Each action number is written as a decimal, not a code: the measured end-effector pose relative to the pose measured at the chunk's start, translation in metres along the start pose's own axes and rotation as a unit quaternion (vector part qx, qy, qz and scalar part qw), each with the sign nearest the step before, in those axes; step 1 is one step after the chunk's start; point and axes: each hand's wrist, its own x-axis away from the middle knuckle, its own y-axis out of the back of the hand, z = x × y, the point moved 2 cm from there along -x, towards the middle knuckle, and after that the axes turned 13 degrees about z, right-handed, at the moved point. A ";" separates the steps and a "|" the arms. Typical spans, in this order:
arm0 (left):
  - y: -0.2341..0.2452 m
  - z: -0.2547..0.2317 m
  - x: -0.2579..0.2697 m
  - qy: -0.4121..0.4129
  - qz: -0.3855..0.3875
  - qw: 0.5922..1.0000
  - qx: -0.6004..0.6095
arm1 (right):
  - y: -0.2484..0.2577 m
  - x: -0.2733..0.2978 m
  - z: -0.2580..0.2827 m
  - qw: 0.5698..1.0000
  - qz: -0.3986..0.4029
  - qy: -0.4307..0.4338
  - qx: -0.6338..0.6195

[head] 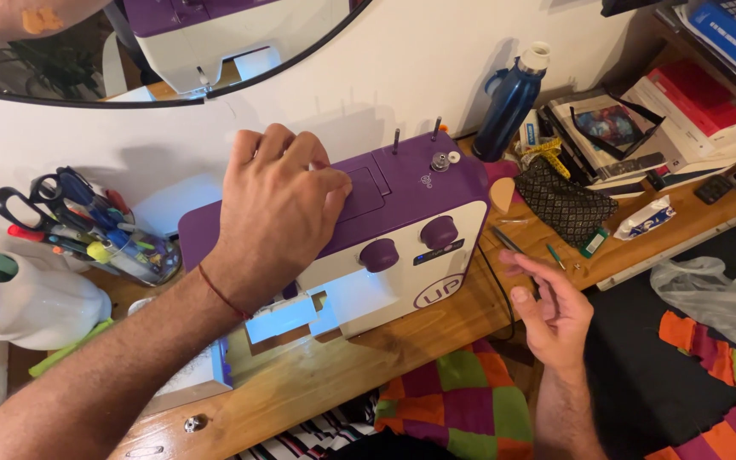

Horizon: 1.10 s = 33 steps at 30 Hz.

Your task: Threading a sewing machine and sewing pieces of colorful fabric together

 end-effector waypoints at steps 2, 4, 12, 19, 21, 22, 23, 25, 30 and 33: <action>0.001 0.000 0.001 -0.004 -0.014 1.000 -0.002 | -0.002 -0.001 0.001 1.000 0.004 0.000 -0.002; -0.001 0.000 0.002 -0.003 -0.014 1.000 -0.004 | -0.002 0.000 0.000 1.000 0.005 -0.001 -0.001; -0.002 0.000 0.003 -0.005 -0.012 1.000 0.003 | -0.007 0.003 -0.008 1.000 0.003 -0.013 0.003; -0.003 0.000 0.003 -0.008 -0.016 1.000 0.003 | -0.006 0.006 -0.011 1.000 0.007 -0.011 0.008; -0.002 0.000 0.003 -0.009 -0.021 1.000 0.003 | -0.006 0.007 -0.012 1.000 0.005 -0.011 0.009; -0.002 0.000 0.003 -0.012 -0.024 1.000 0.007 | -0.005 0.007 -0.013 1.000 0.004 -0.015 0.012; -0.001 0.000 0.004 -0.014 -0.027 0.999 0.012 | -0.005 0.007 -0.014 1.000 0.002 -0.020 0.016; -0.001 0.000 0.004 -0.010 -0.025 1.000 0.013 | -0.006 0.006 -0.015 1.000 0.006 -0.012 0.015; 0.001 -0.002 0.002 -0.003 -0.010 1.000 0.007 | -0.015 0.005 -0.012 1.000 0.002 -0.017 0.016; 0.000 -0.002 0.002 0.008 0.015 1.000 0.009 | -0.023 0.011 -0.027 0.999 -0.040 -0.010 0.036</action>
